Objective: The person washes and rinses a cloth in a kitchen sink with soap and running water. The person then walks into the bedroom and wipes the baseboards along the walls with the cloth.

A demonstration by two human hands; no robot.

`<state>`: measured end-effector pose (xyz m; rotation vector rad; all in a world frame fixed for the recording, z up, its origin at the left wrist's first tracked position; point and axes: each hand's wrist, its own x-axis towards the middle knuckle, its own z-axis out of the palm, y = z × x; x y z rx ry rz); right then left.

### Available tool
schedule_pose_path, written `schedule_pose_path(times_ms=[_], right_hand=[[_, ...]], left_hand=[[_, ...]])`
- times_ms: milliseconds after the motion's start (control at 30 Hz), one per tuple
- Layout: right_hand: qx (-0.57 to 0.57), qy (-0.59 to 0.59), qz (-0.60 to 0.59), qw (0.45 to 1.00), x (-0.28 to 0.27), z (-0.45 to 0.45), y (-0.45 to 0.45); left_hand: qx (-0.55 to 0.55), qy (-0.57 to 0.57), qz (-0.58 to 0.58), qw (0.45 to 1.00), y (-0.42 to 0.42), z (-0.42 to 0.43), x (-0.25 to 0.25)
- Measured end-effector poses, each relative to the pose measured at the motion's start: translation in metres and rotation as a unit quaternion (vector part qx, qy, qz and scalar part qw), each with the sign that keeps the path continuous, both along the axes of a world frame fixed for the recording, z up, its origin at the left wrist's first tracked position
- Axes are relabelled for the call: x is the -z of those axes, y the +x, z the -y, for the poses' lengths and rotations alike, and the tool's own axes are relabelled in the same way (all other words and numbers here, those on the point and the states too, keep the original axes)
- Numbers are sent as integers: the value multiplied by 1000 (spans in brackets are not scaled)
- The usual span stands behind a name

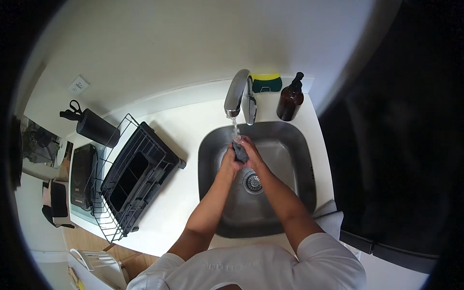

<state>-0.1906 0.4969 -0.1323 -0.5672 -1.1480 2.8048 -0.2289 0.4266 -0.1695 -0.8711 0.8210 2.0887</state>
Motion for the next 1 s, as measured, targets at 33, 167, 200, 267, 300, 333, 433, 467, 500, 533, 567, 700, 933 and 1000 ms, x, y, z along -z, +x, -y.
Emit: schedule_pose_path(times_ms=[33,167,200,267,300,333,433,467,500,533,567,700,933,1000], right_hand=[[-2,-1,1,1000,1,-2,-2],[-35,285,36,957,17,6,-5],[-3,348,7,937,14,12,-3],[37,348,-82,933,6,19,2],[77,344,-173,920,-4,23,6],[75,345,-172,920,-14,25,9],[76,410,-145,898,-22,30,25],[103,327,-95,935,-22,32,28],[130,241,-44,961,-18,32,31],[132,241,-42,961,-14,31,31],[190,90,-35,977,-11,30,31],[173,-225,3,959,5,27,40],[-160,-121,30,979,-58,19,58],[-333,-144,114,925,-75,15,47]], left_hand=[[5,55,3,998,5,1,-13],[81,-46,64,994,12,16,-34],[81,-46,66,993,13,19,-34],[48,81,35,995,18,23,-33],[45,81,38,995,20,25,-30],[30,100,30,994,21,26,-26],[-12,157,13,987,31,27,-13],[-26,175,7,984,33,26,-9],[-25,175,10,984,38,24,-14],[-85,158,-71,981,42,19,-19],[-145,140,-151,968,47,17,-24],[-123,-20,-241,963,64,19,-58],[-13,-345,-770,537,105,38,-115],[15,-370,-827,424,110,41,-127]])
